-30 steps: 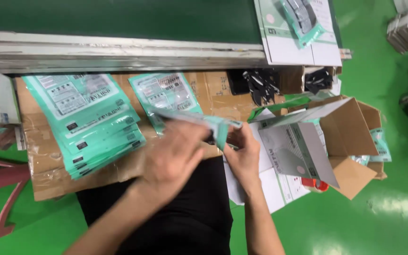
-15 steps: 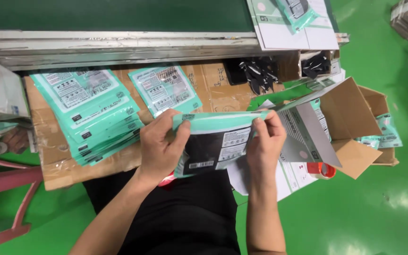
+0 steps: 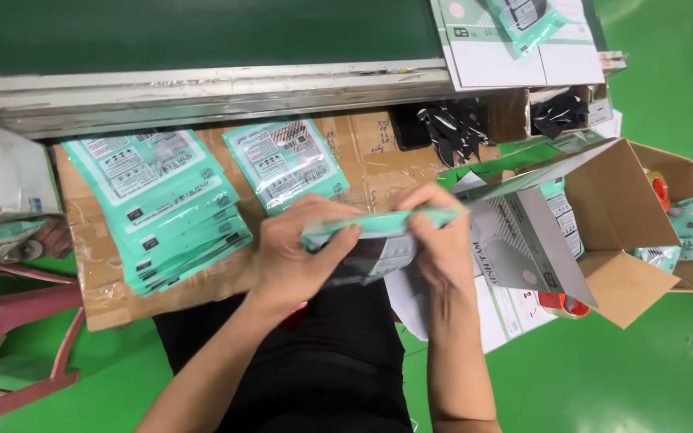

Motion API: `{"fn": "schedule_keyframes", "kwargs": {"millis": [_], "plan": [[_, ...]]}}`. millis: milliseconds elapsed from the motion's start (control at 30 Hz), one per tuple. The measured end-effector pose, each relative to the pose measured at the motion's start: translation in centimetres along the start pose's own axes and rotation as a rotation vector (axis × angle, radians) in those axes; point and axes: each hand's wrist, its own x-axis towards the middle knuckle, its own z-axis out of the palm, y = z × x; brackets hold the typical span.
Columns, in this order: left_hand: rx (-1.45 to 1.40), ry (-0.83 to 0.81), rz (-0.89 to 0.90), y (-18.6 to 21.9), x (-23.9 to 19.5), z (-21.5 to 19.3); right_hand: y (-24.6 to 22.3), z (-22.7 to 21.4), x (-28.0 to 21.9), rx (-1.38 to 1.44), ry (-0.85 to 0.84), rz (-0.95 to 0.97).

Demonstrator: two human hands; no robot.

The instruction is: Packing black face masks into individual green plastic pouches and then into white cardboard boxes for shipping.

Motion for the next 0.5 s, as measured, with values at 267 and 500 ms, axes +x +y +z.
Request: {"fn": "schedule_keyframes", "kwargs": {"millis": [267, 500], "plan": [[-0.069, 0.071, -0.182, -3.3, 3.9, 2.8, -2.1, -1.4, 3.2, -0.508, -0.252, 0.162], [0.005, 0.030, 0.033, 2.8, 9.2, -0.8, -16.6, -21.3, 26.3, -1.385, 0.089, -0.094]]}}
